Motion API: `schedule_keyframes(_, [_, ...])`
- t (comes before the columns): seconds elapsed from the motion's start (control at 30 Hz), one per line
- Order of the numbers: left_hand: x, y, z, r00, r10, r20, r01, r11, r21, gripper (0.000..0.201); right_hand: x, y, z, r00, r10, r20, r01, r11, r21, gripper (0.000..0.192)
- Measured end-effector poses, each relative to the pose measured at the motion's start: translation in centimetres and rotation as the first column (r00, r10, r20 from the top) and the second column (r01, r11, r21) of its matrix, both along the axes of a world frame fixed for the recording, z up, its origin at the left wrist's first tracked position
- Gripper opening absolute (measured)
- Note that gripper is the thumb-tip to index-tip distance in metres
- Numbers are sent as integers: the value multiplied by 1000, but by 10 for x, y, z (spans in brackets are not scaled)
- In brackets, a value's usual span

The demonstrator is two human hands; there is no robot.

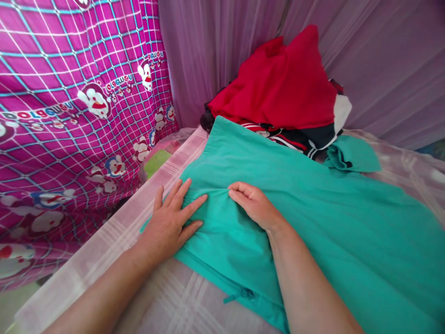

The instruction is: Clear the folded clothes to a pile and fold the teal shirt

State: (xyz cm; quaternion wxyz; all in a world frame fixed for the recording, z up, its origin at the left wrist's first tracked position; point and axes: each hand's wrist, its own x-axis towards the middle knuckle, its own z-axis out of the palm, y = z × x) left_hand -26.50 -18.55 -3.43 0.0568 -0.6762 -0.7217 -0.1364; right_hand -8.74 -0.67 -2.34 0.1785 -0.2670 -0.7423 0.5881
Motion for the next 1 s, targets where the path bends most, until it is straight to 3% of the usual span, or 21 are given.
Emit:
schedule_keyframes(0.2, [-1, -1, 0, 1000, 10, 16, -10, 1000, -2, 52, 3, -2, 0, 998, 60, 9, -60, 997, 48, 33])
schedule_keyframes(0.3, [-1, -3, -2, 999, 27, 21, -26, 999, -21, 53, 2, -6, -2, 997, 60, 53, -71, 971, 227, 43])
schedule_keyframes(0.43, [-4, -5, -3, 998, 47, 28, -46, 997, -60, 49, -3, -5, -11, 984, -102, 144, 6, 834, 552, 46])
schedule_keyframes(0.5, [-5, -6, -3, 998, 48, 35, -45, 996, -77, 48, -4, -2, -15, 973, -188, 138, 58, 769, 636, 43])
schedule_keyframes(0.6, [-6, -5, -2, 998, 48, 48, -44, 995, -93, 49, -3, 2, -15, 967, -236, 90, 118, 738, 664, 33])
schedule_keyframes(0.73, [-6, -4, -3, 997, 55, 54, -51, 996, -77, 50, -2, -5, -4, 972, -230, -57, 214, 752, 623, 22])
schedule_keyframes(0.8, [-5, -4, -3, 997, 57, 54, -53, 996, -71, 51, -2, -11, 1, 987, -159, -26, 145, 799, 584, 23])
schedule_keyframes(0.87, [-6, -4, -3, 997, 60, 55, -56, 996, -75, 52, -3, -15, 2, 993, -58, 106, -13, 821, 571, 20])
schedule_keyframes(0.93, [-6, -4, -4, 997, 63, 52, -59, 995, -78, 52, -4, -15, 1, 970, -41, 241, -117, 790, 602, 16])
schedule_keyframes(1.0, [-8, -3, -6, 997, 60, 46, -57, 996, -71, 51, -5, -12, -3, 945, -111, 306, -120, 754, 645, 15])
